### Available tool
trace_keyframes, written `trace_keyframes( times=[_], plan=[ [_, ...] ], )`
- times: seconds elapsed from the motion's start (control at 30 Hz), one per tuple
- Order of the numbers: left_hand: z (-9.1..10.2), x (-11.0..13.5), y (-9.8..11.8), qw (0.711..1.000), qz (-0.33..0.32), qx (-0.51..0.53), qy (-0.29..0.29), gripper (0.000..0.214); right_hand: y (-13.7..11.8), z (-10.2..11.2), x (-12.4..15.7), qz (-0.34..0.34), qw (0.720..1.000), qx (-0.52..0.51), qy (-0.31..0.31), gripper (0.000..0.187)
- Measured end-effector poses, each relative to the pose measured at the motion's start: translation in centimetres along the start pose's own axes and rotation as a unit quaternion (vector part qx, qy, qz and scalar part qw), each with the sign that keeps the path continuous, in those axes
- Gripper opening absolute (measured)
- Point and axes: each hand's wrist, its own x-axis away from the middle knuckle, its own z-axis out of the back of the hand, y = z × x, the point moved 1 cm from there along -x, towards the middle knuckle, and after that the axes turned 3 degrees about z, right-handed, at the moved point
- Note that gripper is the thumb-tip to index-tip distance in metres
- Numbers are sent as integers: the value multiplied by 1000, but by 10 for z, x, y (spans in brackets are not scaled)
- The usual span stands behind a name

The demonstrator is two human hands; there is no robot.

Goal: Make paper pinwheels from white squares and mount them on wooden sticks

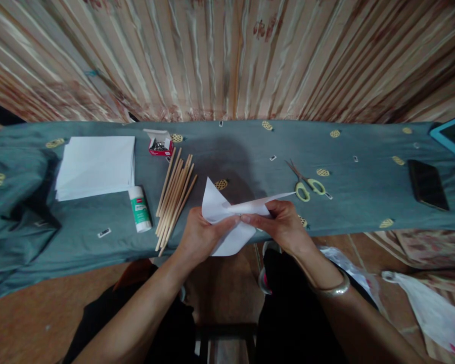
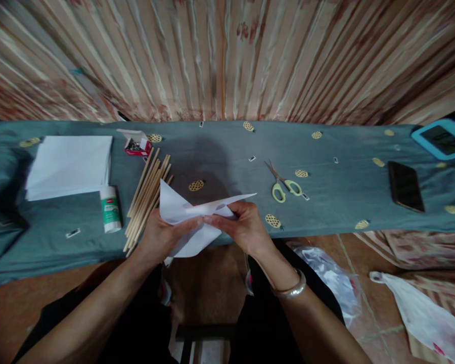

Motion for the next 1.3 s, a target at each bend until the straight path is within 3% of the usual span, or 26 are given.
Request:
trace_keyframes(
  times=[0.5, 0.93, 1.3],
  plan=[
    [3, -1, -8, 1000, -2, -26, -6, 21, 3, -2, -2, -9, 1000, 11, -12, 36],
    [3, -2, -6, 1000, -3, -23, 8, 21, 2, -3, -2, -23, 1000, -3, 5, 31],
    [0, -1, 1, 999, 35, 2, 26, 19, 1, -3, -2, -10, 1000, -28, -1, 23]
  ],
)
